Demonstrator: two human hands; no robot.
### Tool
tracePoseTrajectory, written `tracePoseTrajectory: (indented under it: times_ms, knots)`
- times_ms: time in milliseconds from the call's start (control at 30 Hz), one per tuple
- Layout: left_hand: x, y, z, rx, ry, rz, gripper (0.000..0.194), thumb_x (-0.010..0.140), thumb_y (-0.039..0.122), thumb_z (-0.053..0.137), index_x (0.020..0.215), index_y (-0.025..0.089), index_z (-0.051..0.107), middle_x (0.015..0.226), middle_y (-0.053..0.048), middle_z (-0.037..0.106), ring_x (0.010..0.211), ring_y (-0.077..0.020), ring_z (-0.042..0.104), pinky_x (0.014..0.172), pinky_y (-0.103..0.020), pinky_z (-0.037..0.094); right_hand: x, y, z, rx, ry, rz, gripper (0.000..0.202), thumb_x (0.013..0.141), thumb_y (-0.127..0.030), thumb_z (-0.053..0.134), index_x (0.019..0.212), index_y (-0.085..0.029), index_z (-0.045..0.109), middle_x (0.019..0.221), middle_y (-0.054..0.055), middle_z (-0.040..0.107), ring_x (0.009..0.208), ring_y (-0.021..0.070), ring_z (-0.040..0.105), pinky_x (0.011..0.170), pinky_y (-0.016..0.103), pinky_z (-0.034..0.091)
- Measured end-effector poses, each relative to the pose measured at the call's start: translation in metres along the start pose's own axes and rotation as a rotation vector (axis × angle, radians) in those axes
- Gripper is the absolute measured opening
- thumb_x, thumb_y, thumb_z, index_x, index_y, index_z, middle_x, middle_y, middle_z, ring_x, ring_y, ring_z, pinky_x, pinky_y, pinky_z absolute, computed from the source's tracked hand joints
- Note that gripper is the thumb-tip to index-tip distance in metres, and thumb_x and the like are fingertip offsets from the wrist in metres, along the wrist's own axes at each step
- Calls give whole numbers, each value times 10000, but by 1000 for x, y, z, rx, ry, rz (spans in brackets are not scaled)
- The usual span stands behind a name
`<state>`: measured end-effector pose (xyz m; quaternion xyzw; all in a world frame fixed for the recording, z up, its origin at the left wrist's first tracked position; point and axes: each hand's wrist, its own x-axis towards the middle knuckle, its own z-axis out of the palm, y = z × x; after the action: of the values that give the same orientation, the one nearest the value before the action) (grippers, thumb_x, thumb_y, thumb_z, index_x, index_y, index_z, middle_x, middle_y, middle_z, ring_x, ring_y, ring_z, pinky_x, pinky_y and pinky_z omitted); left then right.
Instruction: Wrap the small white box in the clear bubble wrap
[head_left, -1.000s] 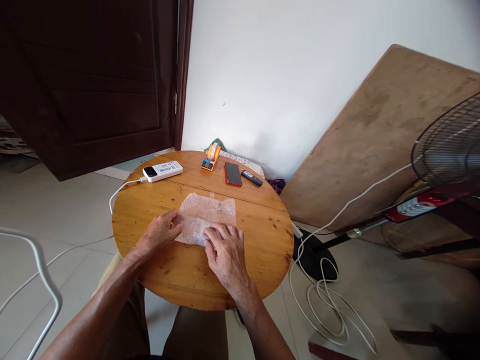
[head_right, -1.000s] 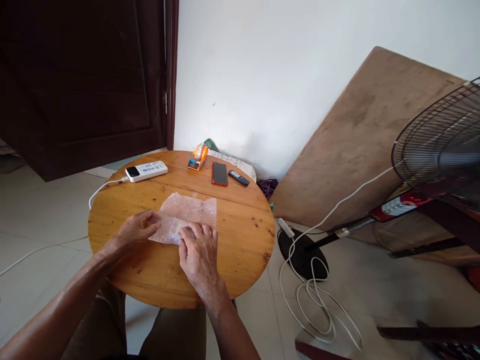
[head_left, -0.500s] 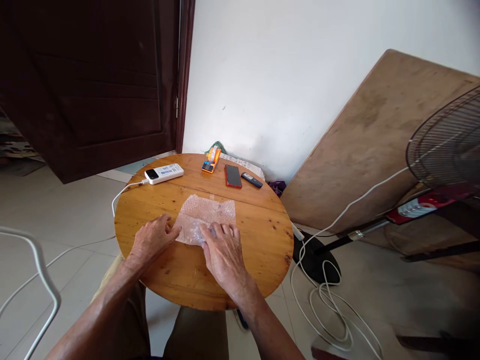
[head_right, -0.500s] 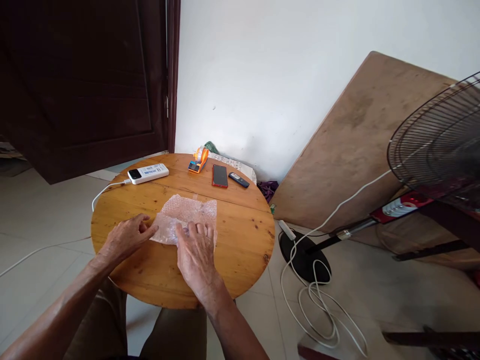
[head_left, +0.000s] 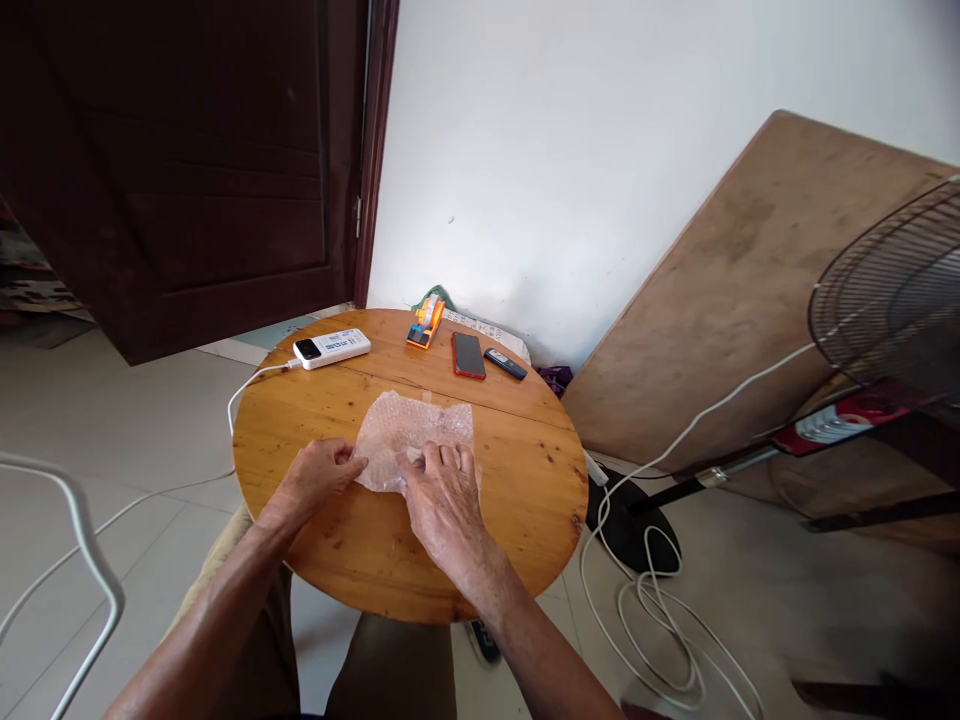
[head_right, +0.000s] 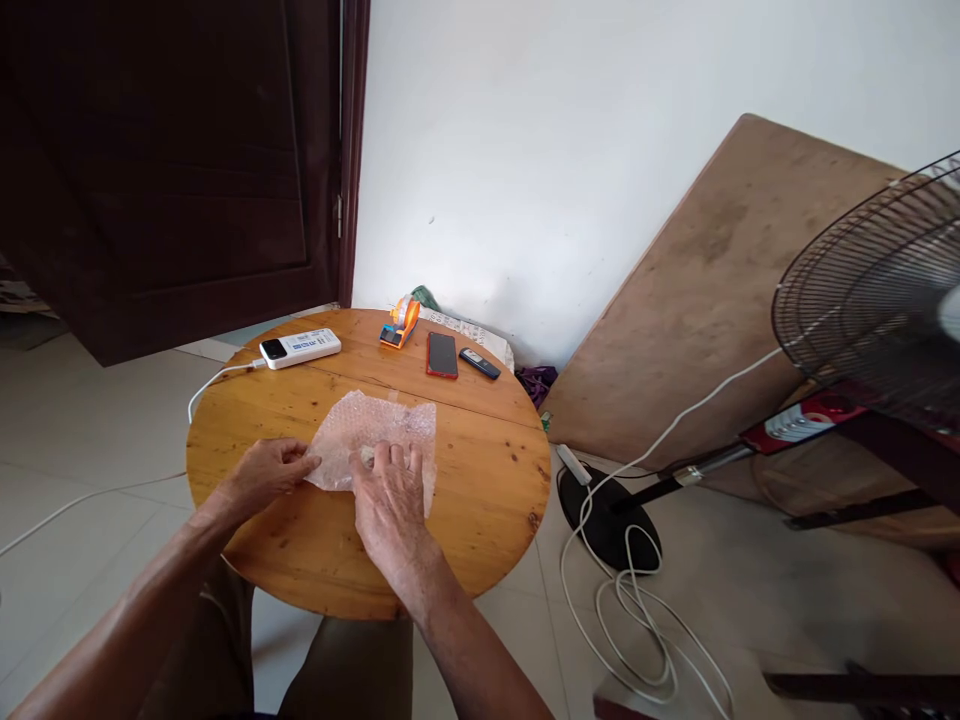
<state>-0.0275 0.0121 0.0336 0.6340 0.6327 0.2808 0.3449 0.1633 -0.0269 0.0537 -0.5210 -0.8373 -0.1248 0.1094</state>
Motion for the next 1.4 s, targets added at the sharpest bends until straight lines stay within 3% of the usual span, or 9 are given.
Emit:
tracePoseTrajectory:
  times_ms: [167, 400, 533, 633, 800, 933, 1033, 1233, 1400]
  knots:
    - [-1, 15, 10, -370, 27, -6, 253, 649, 434, 576, 618, 184, 554, 503, 60, 489, 469, -93, 418, 472, -211, 327, 1, -1, -1, 2, -26, 4, 300, 870, -121, 557, 1143, -232, 608, 999, 97, 583, 971, 276, 510, 1018, 491, 299]
    - [-1, 33, 31, -517, -60, 52, 215, 661, 392, 586, 658, 178, 570, 555, 40, 548, 506, -109, 497, 492, -215, 389, -1, 5, -6, 99, -14, 18, 399, 868, -112, 557, 1257, -195, 517, 999, 93, 623, 955, 268, 527, 970, 461, 340]
    - [0, 38, 38, -366, -42, 118, 167, 698, 335, 544, 644, 180, 573, 554, 38, 526, 521, -110, 481, 517, -223, 369, -3, 9, -6, 194, -3, 63, 562, 817, -139, 639, 1340, -143, 432, 1059, 104, 652, 995, 279, 530, 996, 466, 330]
    - [-3, 45, 44, -109, 58, 208, 157, 739, 261, 534, 608, 184, 574, 587, 24, 535, 552, -115, 474, 551, -236, 353, -5, 11, -4, 231, 5, 78, 632, 800, -132, 641, 1380, -123, 389, 1125, 121, 656, 1040, 292, 523, 991, 465, 334]
    - [-12, 53, 57, 244, 224, 377, 188, 822, 179, 513, 681, 187, 637, 819, -60, 643, 813, -207, 582, 700, -304, 436, -8, 14, -1, 260, 9, 85, 660, 763, -36, 559, 1396, -99, 385, 1169, 136, 660, 1079, 287, 526, 1021, 467, 316]
    - [-17, 43, 61, 215, 244, 562, 143, 794, 141, 545, 808, 180, 682, 897, -78, 677, 894, -235, 584, 851, -374, 479, -10, 15, -1, 297, 5, 92, 658, 738, -12, 536, 1376, -124, 417, 1182, 130, 658, 1088, 277, 541, 1009, 456, 335]
    - [-17, 32, 58, 136, 192, 678, 285, 745, 89, 542, 974, 170, 692, 1011, -85, 681, 970, -238, 580, 911, -393, 491, -10, 16, -1, 319, 14, 99, 632, 750, -21, 542, 1363, -126, 428, 1180, 132, 656, 1102, 268, 546, 1016, 455, 338]
    - [-16, 23, 55, 161, 184, 782, 331, 765, 64, 518, 1034, 174, 676, 1090, -107, 670, 1029, -251, 593, 906, -411, 525, -9, 23, -4, 392, 13, 104, 641, 746, -38, 568, 1365, -145, 440, 1179, 129, 658, 1120, 275, 554, 989, 455, 384]
    - [-14, 18, 61, 235, 225, 825, 344, 755, 39, 525, 1040, 190, 646, 1214, -103, 663, 1188, -268, 577, 1021, -447, 492, -19, 33, -1, 513, 77, 103, 599, 764, -67, 547, 1344, -197, 475, 1235, 97, 646, 1206, 263, 526, 1030, 447, 387]
